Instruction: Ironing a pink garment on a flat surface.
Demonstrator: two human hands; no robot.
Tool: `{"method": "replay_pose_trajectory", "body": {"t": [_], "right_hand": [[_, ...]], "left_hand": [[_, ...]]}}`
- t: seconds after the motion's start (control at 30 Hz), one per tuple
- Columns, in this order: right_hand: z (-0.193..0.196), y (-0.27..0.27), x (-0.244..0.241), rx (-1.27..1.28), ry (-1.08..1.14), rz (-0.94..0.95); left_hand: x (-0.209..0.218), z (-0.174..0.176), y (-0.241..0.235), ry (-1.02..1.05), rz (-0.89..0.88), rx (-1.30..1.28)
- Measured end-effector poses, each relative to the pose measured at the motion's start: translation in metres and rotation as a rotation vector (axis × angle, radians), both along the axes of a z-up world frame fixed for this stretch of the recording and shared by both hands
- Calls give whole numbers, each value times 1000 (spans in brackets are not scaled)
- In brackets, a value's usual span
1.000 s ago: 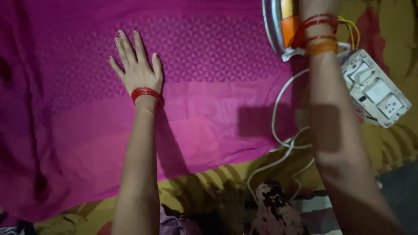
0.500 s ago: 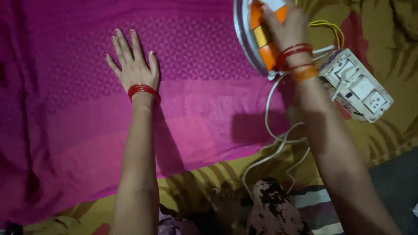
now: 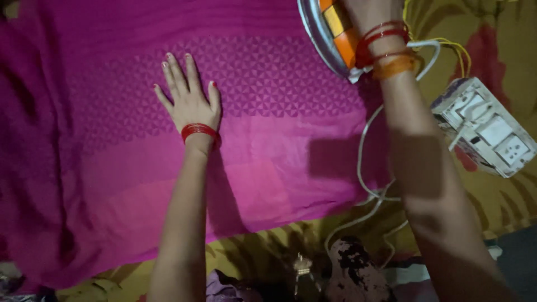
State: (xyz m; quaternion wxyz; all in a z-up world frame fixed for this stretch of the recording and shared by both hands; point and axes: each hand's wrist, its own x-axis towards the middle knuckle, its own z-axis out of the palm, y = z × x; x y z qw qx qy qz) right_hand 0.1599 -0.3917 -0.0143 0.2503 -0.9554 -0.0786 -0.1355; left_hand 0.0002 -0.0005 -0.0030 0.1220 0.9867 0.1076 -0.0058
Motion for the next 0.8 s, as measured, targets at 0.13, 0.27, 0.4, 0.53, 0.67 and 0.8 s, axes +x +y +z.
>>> {"method": "replay_pose_trajectory", "body": {"t": [0.13, 0.27, 0.4, 0.53, 0.67, 0.8], "right_hand": [[6, 22, -6, 61, 55, 29], [36, 42, -29, 51, 5, 72], [62, 65, -69, 31, -9, 126], [78, 89, -107, -7, 163, 164], [88, 107, -103, -17, 248, 191], [77, 123, -66, -96, 118, 220]], "left_hand": [[-1, -5, 1, -8, 4, 3], [0, -4, 2, -20, 1, -12], [-2, -7, 1, -11, -7, -21], [0, -8, 3, -17, -3, -19], [0, -2, 2, 7, 6, -4], [1, -3, 1, 15, -3, -9]]}}
